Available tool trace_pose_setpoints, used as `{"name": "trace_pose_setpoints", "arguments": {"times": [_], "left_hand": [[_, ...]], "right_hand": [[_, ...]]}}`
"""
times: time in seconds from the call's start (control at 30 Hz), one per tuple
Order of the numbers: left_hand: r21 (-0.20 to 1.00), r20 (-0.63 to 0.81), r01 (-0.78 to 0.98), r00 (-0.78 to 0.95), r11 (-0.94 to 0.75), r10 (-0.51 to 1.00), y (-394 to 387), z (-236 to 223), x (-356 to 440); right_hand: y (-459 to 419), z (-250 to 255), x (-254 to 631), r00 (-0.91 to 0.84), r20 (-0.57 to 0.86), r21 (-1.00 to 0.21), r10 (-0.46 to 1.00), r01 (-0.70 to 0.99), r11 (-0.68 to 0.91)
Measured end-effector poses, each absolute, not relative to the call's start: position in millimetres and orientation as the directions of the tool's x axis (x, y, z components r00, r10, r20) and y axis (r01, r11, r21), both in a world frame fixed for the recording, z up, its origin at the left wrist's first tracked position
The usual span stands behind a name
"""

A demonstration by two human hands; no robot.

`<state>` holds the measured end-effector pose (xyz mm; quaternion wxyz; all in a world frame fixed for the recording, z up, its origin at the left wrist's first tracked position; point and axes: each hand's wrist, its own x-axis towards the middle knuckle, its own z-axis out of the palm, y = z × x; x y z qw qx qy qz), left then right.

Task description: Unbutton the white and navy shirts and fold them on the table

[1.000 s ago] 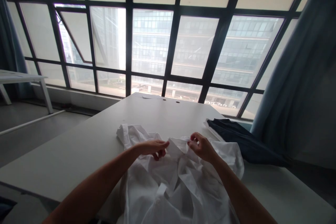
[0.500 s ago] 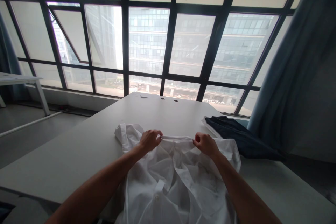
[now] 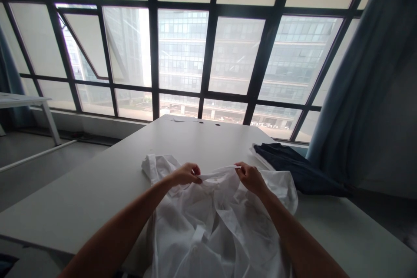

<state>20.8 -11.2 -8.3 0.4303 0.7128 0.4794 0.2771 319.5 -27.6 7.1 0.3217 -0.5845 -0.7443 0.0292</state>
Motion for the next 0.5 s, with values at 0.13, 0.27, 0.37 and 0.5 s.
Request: {"name": "trace_pose_setpoints", "arguments": {"times": [0.13,0.27,0.37,0.5], "left_hand": [[0.728,0.141,0.595,0.357,-0.341,0.923,-17,4,20],[0.456,0.332,0.810,0.231,-0.370,0.915,-30,18,22],[0.342,0.371,0.907,0.111,-0.247,0.922,-39,27,23],[0.314,0.366,0.936,0.036,-0.160,0.930,-40,30,26]], "right_hand": [[-28,7,318,-0.136,0.430,-0.407,0.893,0.854,0.326],[-31,8,314,-0.169,0.414,-0.385,0.894,0.858,0.340],[-33,8,311,-0.196,0.392,-0.368,0.899,0.862,0.348],[-33,5,308,-0.185,0.378,-0.506,0.907,0.779,0.370]]}}
